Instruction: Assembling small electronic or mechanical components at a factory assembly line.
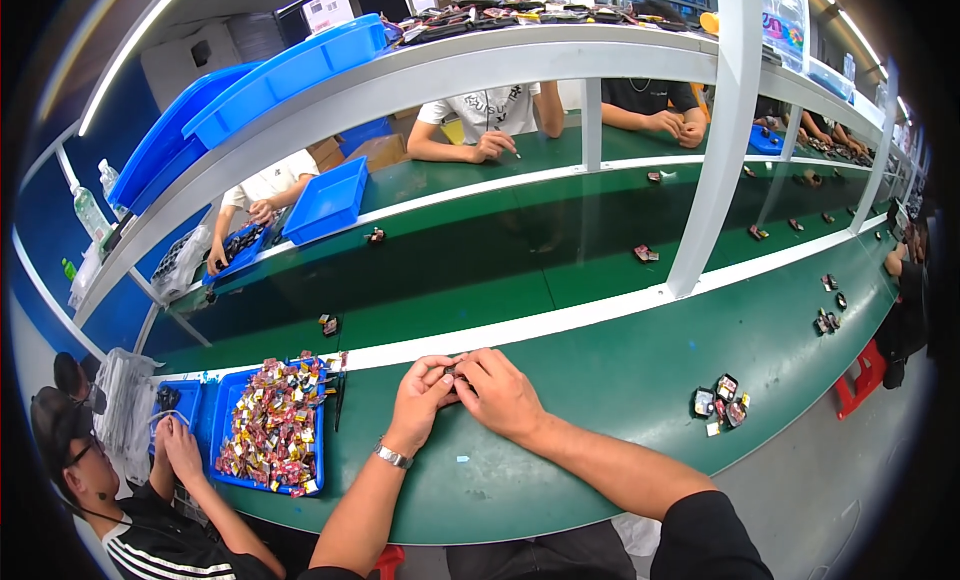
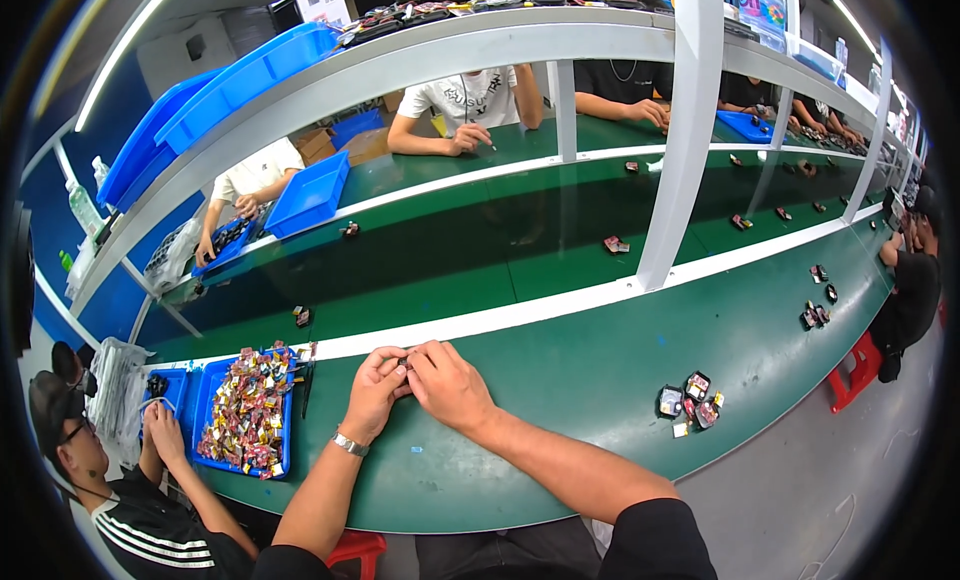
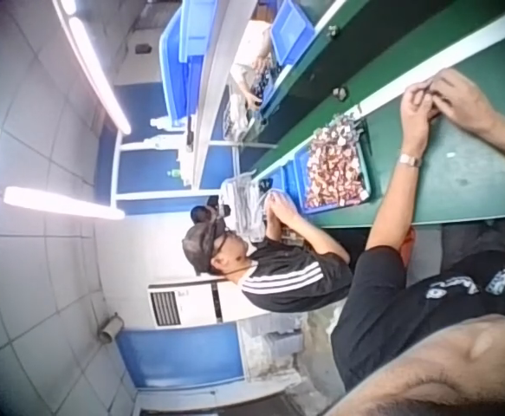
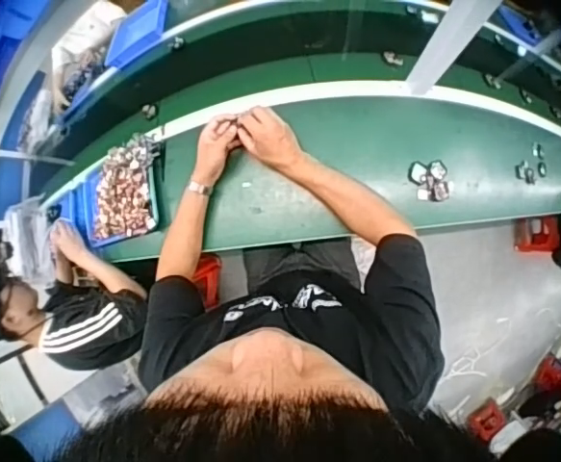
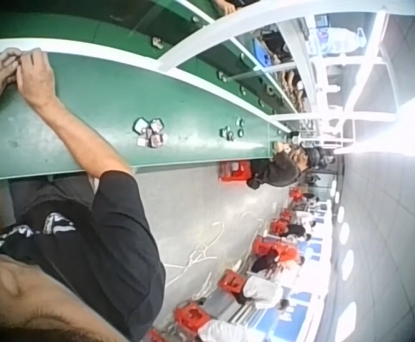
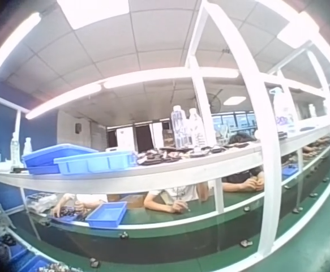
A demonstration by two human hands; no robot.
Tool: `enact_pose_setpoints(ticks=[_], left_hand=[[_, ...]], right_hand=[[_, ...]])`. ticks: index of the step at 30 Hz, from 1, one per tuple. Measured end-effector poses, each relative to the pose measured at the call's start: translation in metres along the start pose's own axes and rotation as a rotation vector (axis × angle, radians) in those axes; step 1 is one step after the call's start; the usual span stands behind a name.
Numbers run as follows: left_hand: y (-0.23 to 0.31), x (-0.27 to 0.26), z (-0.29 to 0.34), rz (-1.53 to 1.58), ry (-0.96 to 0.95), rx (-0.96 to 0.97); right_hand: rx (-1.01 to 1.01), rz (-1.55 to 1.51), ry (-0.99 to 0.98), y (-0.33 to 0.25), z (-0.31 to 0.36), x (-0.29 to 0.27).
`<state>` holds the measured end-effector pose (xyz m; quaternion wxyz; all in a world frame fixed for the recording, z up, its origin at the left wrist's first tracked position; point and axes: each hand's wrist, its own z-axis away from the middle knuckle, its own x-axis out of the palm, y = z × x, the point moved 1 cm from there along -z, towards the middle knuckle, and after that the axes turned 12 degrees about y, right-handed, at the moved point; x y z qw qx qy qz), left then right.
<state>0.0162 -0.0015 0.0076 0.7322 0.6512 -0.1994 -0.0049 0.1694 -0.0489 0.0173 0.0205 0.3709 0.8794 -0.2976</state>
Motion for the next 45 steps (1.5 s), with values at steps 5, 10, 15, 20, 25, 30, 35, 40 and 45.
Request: enact_pose_setpoints(ticks=[5,10,15,20,25,30,35,40,45], left_hand=[[-0.006,0.002,0.0,-0.073,0.089,0.059],[-0.008,0.0,0.0,-0.131,0.142,0.094],[-0.005,-0.001,0.0,-0.044,-0.03,0.064],[-0.004,-0.003,0.0,-0.027,-0.09,0.05],[-0.006,-0.004,0.0,-0.039,-0.088,0.051],[-0.003,0.0,0.001,-0.044,-0.075,0.055],[-0.002,0.001,0.001,-0.053,-0.065,0.067],[-0.002,0.002,0.0,-0.035,-0.021,0.063],[-0.009,-0.009,-0.004,0.027,-0.019,0.057]], right_hand=[[0.011,0.022,-0.052,-0.002,-0.001,-0.001],[-0.067,0.053,-0.034,-0.001,0.003,0.0],[-0.156,0.127,-0.007,0.001,0.0,-0.004],[-0.188,0.13,-0.036,0.003,0.0,-0.005],[-0.228,0.145,-0.024,0.003,0.001,-0.004],[-0.268,0.177,-0.017,0.004,0.002,-0.001],[-0.279,0.191,-0.013,0.006,0.004,0.001],[-0.302,0.261,-0.054,0.001,0.011,0.006],[-0.211,0.151,-0.102,-0.007,0.005,0.002]])
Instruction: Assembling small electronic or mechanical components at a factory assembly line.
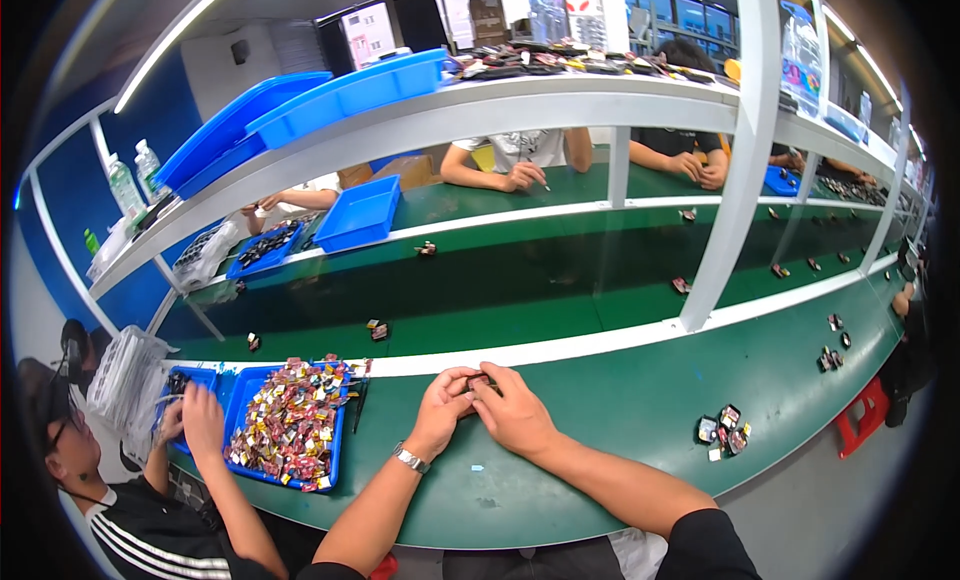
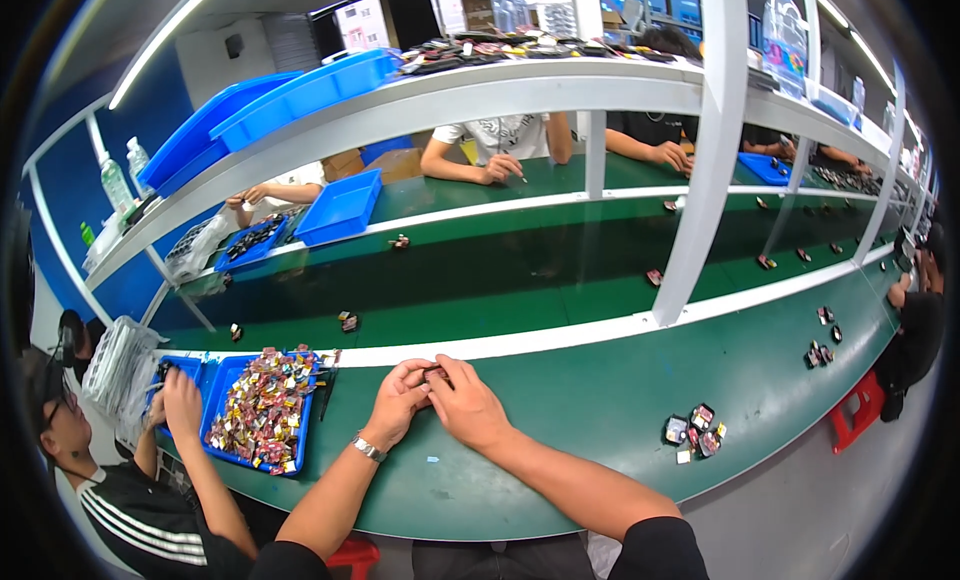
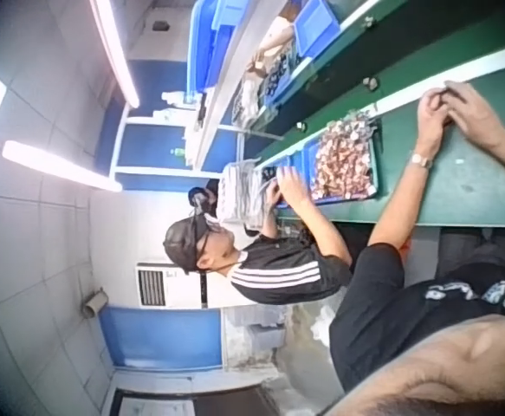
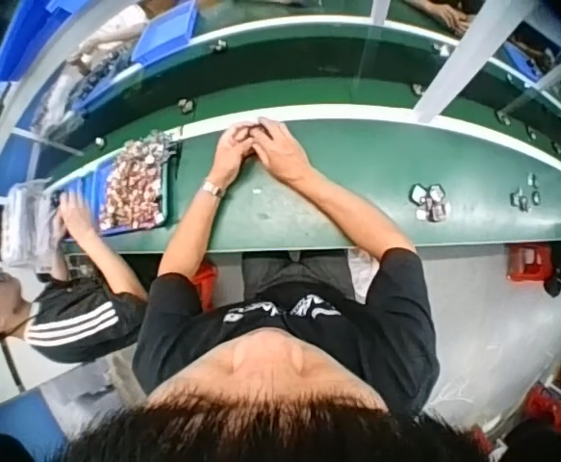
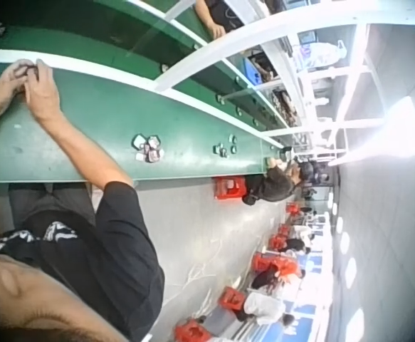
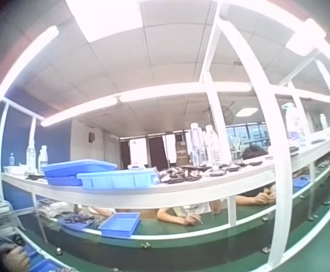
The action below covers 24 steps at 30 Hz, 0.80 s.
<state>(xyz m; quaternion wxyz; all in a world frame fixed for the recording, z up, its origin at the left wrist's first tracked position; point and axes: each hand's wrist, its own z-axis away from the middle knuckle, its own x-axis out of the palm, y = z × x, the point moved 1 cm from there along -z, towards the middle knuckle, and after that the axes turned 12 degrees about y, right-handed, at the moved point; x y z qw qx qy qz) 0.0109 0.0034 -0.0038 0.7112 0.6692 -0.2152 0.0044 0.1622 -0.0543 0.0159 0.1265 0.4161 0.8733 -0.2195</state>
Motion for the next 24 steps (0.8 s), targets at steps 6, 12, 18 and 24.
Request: enact_pose_setpoints(ticks=[6,12,18,24], left_hand=[[0.008,0.003,0.003,0.162,0.069,-0.007],[-0.003,0.0,-0.007,-0.053,0.164,0.171],[0.008,-0.006,0.003,-0.859,0.247,0.644],[0.002,-0.007,0.005,-1.001,0.19,0.652]], right_hand=[[0.091,-0.151,-0.064,0.035,-0.017,0.027],[0.287,0.133,-0.035,0.12,-0.064,0.068],[0.29,0.54,-0.28,0.099,-0.079,0.101],[0.292,0.394,-0.499,0.022,-0.129,0.188]])
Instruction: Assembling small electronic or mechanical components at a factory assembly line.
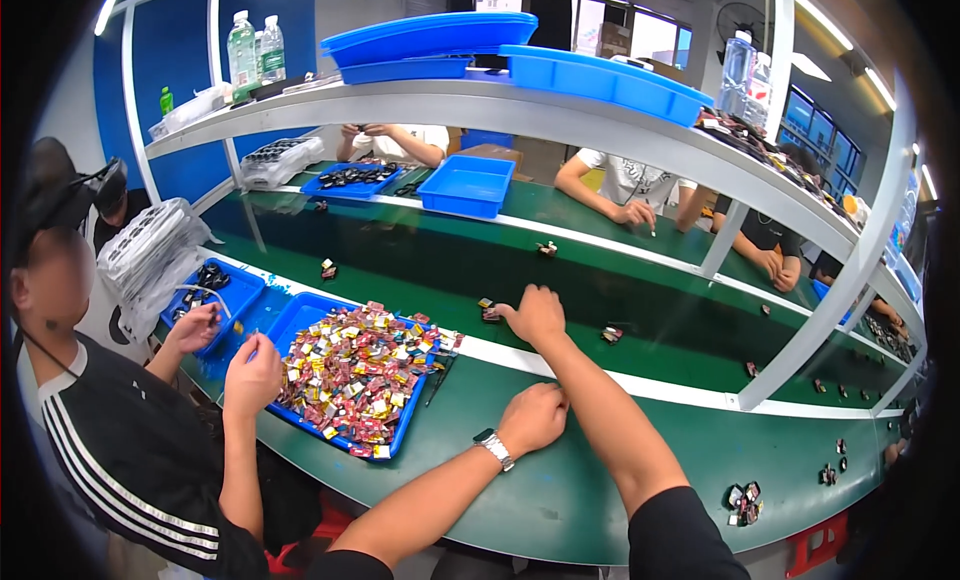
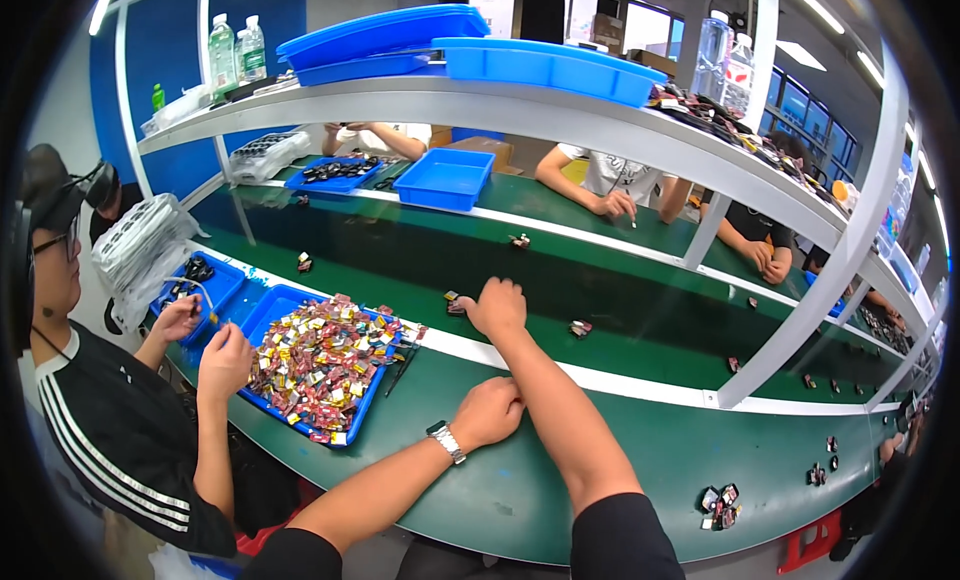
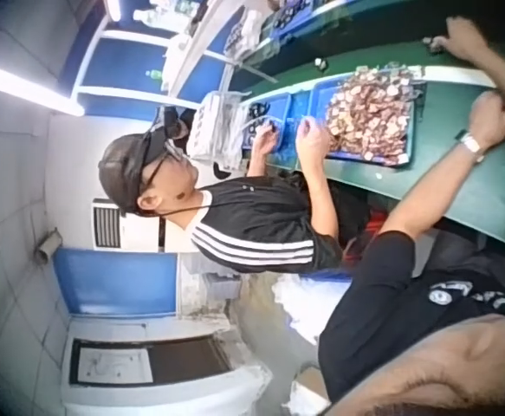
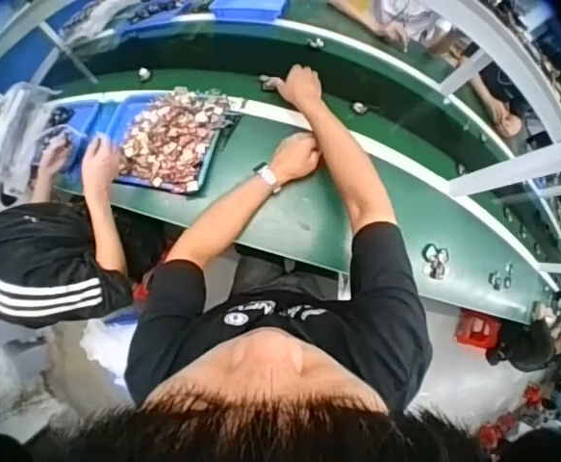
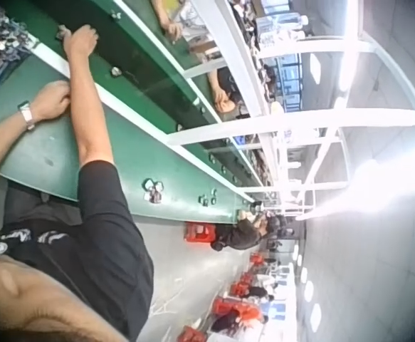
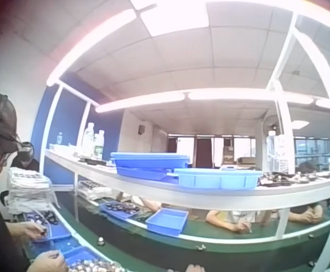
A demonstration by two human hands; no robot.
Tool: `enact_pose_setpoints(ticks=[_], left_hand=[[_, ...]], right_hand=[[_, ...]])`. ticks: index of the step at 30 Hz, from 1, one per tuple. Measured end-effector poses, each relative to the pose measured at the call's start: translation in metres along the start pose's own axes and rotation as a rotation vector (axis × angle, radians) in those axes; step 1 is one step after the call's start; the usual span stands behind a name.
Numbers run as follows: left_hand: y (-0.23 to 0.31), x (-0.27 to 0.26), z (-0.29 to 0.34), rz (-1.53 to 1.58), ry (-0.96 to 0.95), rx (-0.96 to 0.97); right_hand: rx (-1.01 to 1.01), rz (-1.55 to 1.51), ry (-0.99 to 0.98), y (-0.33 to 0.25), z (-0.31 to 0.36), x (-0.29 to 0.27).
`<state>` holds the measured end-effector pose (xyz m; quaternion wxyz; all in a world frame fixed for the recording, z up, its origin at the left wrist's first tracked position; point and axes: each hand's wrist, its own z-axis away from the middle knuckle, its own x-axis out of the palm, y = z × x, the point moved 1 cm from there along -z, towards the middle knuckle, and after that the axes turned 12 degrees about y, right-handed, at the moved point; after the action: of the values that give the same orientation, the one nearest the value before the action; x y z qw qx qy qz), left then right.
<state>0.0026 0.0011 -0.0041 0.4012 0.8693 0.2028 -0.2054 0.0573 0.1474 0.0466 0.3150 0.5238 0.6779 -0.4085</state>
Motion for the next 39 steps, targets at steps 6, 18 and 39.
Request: enact_pose_setpoints(ticks=[6,18,39], left_hand=[[0.01,-0.002,-0.008,0.117,-0.094,-0.161],[-0.011,-0.004,-0.011,0.383,0.072,-0.383],[0.003,0.002,-0.008,1.006,-0.391,-0.767]], right_hand=[[0.023,-0.187,-0.082,-0.009,-0.01,0.043],[0.029,-0.698,-0.029,0.125,0.134,-0.082],[0.078,-0.851,0.229,0.109,0.184,-0.095]])
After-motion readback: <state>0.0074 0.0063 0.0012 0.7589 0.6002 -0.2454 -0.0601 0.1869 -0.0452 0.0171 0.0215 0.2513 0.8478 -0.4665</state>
